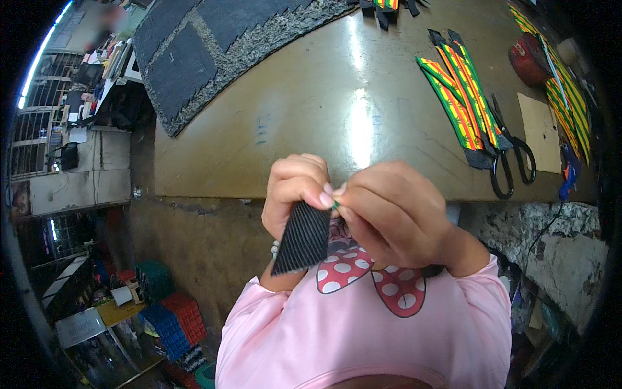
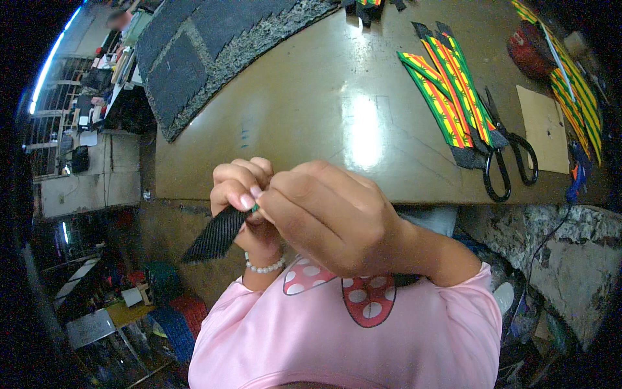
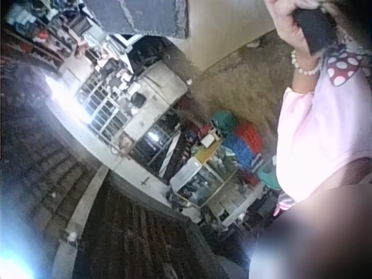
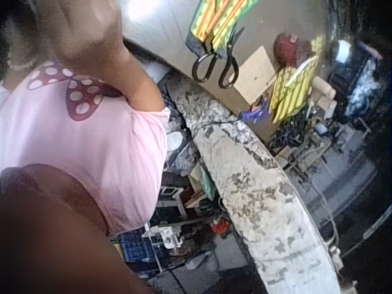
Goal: The person cuts a colorful striped sheet into narrow strips using scissors, then folds and stacks them. They place black strips along the edges of a larger striped sheet and press them down, repeating the process to assemble layered components.
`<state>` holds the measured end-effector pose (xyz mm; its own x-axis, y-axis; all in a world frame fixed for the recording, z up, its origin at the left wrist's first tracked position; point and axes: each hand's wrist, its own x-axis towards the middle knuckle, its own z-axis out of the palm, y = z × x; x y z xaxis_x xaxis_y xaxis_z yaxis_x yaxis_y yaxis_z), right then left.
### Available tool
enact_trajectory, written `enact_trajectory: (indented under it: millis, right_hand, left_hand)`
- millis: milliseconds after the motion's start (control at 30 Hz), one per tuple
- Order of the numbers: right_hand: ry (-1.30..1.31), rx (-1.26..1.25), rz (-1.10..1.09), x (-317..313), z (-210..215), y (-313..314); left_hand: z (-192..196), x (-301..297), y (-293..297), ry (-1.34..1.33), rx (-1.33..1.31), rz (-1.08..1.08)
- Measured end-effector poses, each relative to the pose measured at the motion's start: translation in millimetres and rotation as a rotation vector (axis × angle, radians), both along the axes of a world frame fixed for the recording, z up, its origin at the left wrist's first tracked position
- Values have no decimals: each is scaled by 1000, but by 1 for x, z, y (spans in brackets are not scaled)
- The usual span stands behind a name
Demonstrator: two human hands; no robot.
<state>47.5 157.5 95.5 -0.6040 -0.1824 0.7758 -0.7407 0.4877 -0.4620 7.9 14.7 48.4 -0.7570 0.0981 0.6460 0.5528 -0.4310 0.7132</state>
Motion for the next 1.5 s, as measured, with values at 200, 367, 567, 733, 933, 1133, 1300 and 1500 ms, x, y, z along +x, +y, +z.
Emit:
enact_trajectory:
  millis: [200,367,567,733,933,1133,1300,1500]
  right_hand:
    - [-232,-202,128,8,10,-1]
    - [-373,-339,167,6,16,-1]
    - [-630,-490,197,1,18,8]
    - [-983,-769,209,-25,-10,16]
    - [-1125,-1223,204,-72,-51,39]
    - [-777,-789,359,-18,-52,6]
    - [-397,-259,-23,-7,-51,-8]
    - [-411,-354,-97,-13,-51,-12]
  left_hand:
    - [15,0,-5,168,-125,72]
    - [14,0,-3,190,-129,82]
    - [12,-3,-2,-133,-6,2]
    - [14,-12,-1,81,-223,142]
    - [13,-11,0,93,92,-82]
    - [12,-15,5,-205,139,135]
    - [16,-18,7,-356,118,202]
    - [12,-19,4,-524,80,133]
